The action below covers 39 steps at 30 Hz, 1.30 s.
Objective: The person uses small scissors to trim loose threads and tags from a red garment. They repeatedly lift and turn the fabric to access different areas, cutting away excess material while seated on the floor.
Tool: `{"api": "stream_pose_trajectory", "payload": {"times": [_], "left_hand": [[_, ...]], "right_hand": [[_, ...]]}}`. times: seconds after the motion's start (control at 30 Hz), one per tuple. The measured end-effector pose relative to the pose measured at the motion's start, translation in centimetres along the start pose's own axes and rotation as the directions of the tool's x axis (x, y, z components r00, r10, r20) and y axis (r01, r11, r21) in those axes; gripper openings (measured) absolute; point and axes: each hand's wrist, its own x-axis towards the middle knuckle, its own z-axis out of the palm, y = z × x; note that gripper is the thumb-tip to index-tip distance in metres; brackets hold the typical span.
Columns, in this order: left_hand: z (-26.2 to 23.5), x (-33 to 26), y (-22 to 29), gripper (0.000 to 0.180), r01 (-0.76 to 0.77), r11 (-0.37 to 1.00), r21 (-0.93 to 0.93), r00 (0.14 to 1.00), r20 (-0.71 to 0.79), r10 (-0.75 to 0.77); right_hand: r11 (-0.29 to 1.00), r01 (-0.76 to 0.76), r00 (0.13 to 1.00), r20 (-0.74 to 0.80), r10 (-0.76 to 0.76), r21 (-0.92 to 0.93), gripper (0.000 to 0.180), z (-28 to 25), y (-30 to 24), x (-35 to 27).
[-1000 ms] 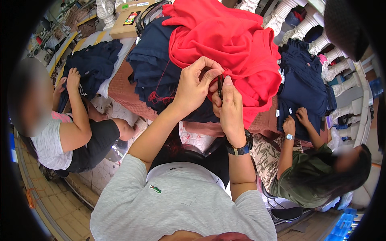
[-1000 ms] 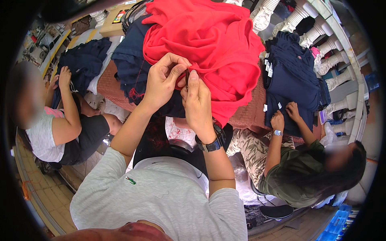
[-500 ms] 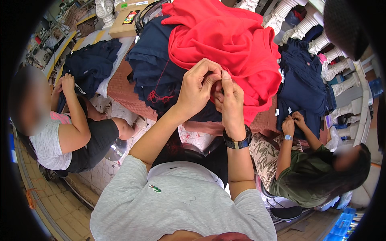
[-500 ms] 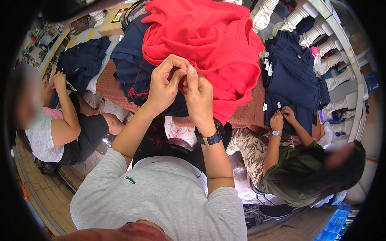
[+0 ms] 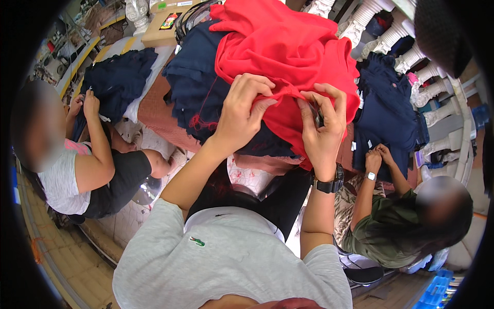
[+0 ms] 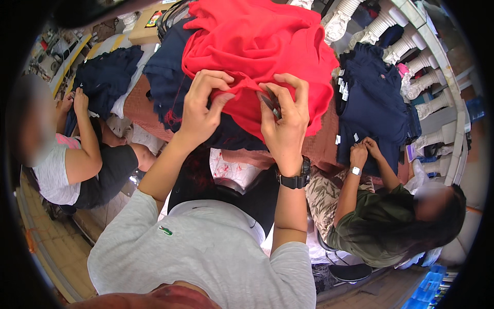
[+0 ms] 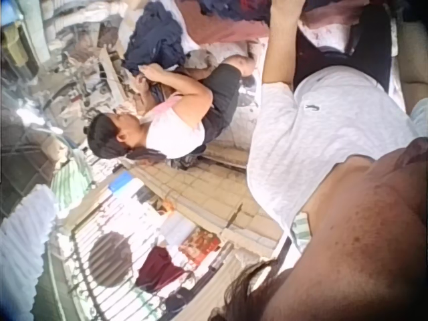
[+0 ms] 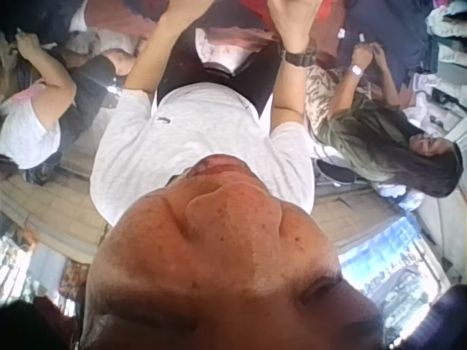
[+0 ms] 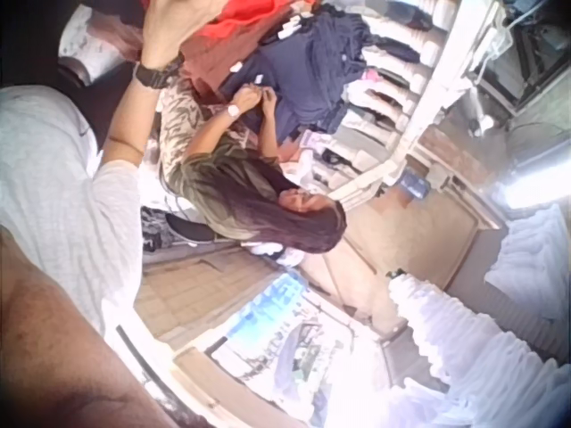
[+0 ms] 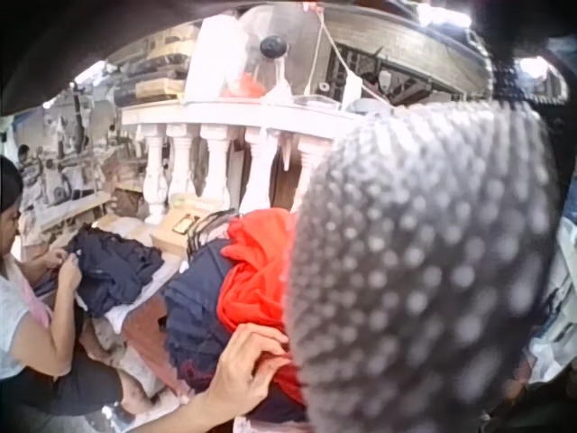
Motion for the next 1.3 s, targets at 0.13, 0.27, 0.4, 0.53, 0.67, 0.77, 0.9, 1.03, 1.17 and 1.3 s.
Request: {"api": "stream_pose_trajectory", "payload": {"times": [0.13,0.27,0.4,0.53,0.67,0.77,0.9,1.03,1.17,1.3], "left_hand": [[-1.5,0.7,0.5,0.03,0.306,0.838,-0.453,0.95,0.09,-0.298],[-2.3,2.4,2.3,0.029,0.369,0.862,-0.347,0.927,0.2,-0.316],[-2.7,1.8,2.6,0.013,0.515,0.699,-0.496,0.854,0.227,-0.468],[-3.2,0.9,2.1,0.009,0.42,0.636,-0.647,0.864,0.069,-0.499],[-4.6,0.4,3.2,0.017,0.345,0.879,-0.33,0.931,0.003,-0.365],[-5.1,0.4,5.7,0.02,0.6,0.674,-0.431,0.788,0.174,-0.59],[-3.1,-0.2,5.2,0.025,0.461,0.612,-0.643,0.848,0.115,-0.518],[-2.1,0.5,3.0,0.028,0.419,0.389,-0.821,0.853,0.209,-0.478],[-2.0,0.5,2.3,0.026,0.443,0.318,-0.838,0.853,0.285,-0.437],[-2.6,0.3,2.4,0.024,0.481,0.329,-0.813,0.856,0.354,-0.377]], "right_hand": [[0.927,-0.208,0.973,0.166,0.162,0.313,0.015,-0.9,-0.9,1.4],[0.976,-0.08,0.988,0.146,0.051,0.202,0.012,0.0,-0.7,2.7],[0.98,-0.052,0.99,0.138,0.025,0.193,0.012,0.5,-0.7,2.7],[0.985,-0.051,0.986,0.164,0.024,0.167,0.013,0.4,-1.1,2.5],[0.986,-0.074,0.981,0.186,0.046,0.147,0.012,0.3,-1.4,2.5],[0.984,-0.1,0.979,0.192,0.07,0.15,0.011,0.4,-2.5,2.5],[0.949,-0.098,0.984,0.173,0.047,0.3,0.012,0.9,-2.2,2.4],[0.854,-0.333,0.942,0.179,0.284,0.399,0.007,0.4,-2.7,1.9],[0.95,-0.246,0.956,-0.113,0.27,0.192,0.02,-0.1,-3.5,0.3],[0.739,-0.569,0.819,0.332,0.468,0.361,0.044,-0.8,-5.7,-2.4]]}}
